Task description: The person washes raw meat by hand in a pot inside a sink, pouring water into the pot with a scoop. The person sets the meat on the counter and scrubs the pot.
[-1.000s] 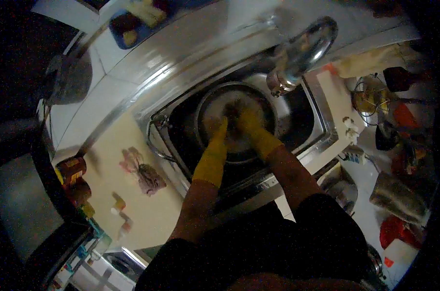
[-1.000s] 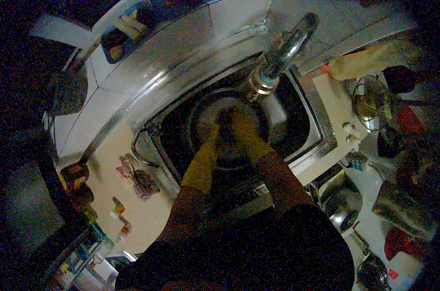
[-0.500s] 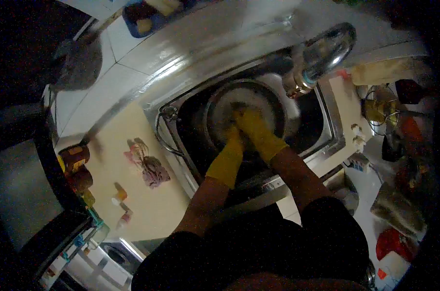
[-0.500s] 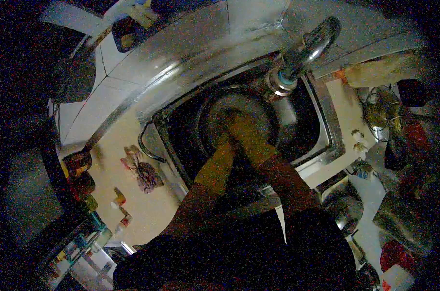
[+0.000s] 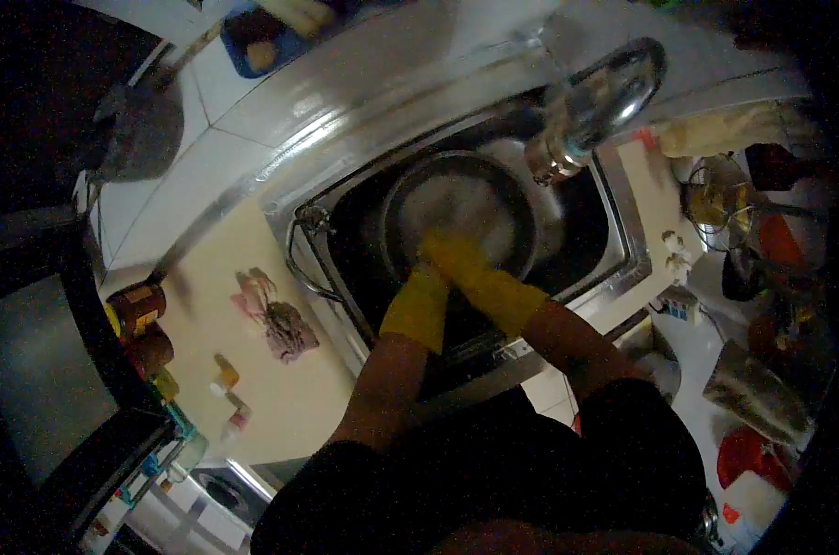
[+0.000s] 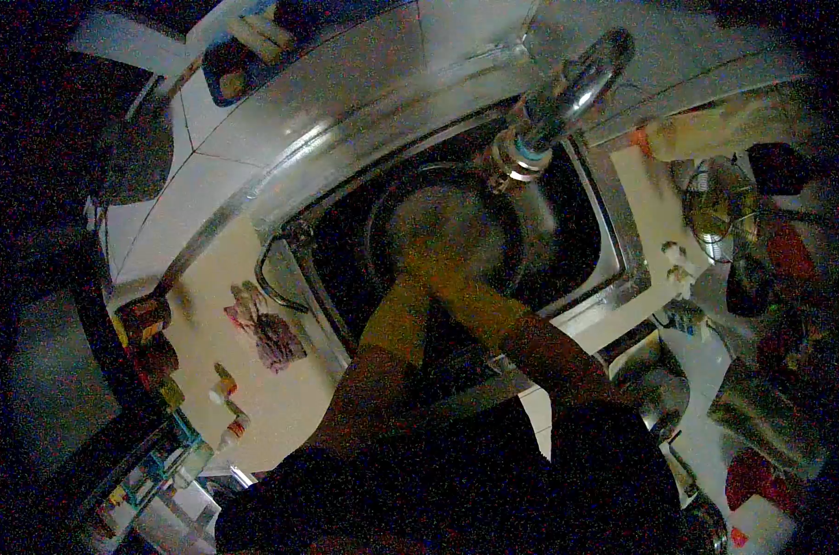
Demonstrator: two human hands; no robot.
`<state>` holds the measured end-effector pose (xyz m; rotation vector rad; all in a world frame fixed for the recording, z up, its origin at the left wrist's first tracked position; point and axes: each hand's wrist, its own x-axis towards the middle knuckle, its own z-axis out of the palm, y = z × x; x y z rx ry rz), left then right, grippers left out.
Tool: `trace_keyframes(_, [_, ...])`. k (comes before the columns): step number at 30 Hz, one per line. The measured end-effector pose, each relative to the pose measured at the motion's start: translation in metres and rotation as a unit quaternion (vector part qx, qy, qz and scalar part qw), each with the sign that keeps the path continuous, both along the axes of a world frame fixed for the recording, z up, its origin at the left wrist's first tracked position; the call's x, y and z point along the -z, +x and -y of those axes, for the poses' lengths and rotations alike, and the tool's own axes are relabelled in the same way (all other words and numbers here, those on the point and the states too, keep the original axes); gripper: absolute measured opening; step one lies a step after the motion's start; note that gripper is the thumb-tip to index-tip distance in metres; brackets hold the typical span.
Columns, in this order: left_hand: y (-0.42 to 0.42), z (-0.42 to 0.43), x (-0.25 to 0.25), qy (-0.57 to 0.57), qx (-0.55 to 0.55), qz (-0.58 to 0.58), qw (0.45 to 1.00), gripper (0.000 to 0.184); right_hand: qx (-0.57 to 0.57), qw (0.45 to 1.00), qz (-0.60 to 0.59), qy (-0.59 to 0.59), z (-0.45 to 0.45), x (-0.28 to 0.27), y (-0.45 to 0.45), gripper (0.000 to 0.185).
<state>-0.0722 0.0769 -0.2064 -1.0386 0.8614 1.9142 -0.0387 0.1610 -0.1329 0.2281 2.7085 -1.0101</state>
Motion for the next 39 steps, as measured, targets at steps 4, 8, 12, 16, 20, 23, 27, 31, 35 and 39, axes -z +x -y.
trace_keyframes(4, [0.004, -0.025, -0.006, 0.01, -0.019, 0.0, 1.0, 0.055, -0.126, 0.953, -0.015, 0.274, -0.053, 0.074, -0.044, 0.036])
trace_keyframes(8, [-0.004, -0.017, -0.018, 0.03, -0.016, 0.011, 0.999, 0.056, 0.075, 0.981, 0.001, 0.177, -0.064, 0.062, -0.046, 0.044])
trace_keyframes(12, [-0.007, 0.001, -0.031, 0.017, -0.011, 0.021, 1.0, 0.057, 0.107, 0.978, -0.022, 0.178, -0.02, 0.027, -0.007, 0.045])
trace_keyframes(16, [-0.007, 0.006, -0.014, 0.015, -0.007, 0.01, 1.0, 0.056, -0.025, 0.993, 0.067, -0.094, 0.001, 0.005, -0.003, 0.045])
trace_keyframes(20, [-0.004, 0.0, -0.003, 0.02, -0.001, 0.007, 1.0, 0.056, 0.029, 0.994, -0.051, -0.09, 0.002, 0.021, -0.002, 0.045])
trace_keyframes(23, [-0.002, -0.009, 0.001, 0.024, 0.003, 0.004, 1.0, 0.056, 0.053, 0.988, 0.141, 0.023, -0.029, 0.032, -0.041, 0.041])
trace_keyframes(27, [-0.005, -0.005, 0.0, 0.028, 0.009, -0.005, 1.0, 0.056, -0.006, 0.983, -0.116, 0.14, -0.047, 0.027, -0.05, 0.034])
trace_keyframes(31, [-0.006, 0.008, 0.001, 0.028, 0.015, -0.004, 0.999, 0.055, -0.072, 0.987, 0.062, 0.127, -0.032, 0.057, -0.021, 0.032])
trace_keyframes(35, [-0.007, 0.018, 0.008, 0.025, 0.015, -0.004, 1.0, 0.055, 0.053, 0.998, 0.042, 0.009, 0.016, -0.045, -0.002, 0.031])
trace_keyframes(39, [-0.001, 0.015, 0.015, 0.014, 0.014, -0.008, 1.0, 0.055, -0.08, 0.985, 0.143, -0.047, 0.01, -0.041, -0.008, 0.037])
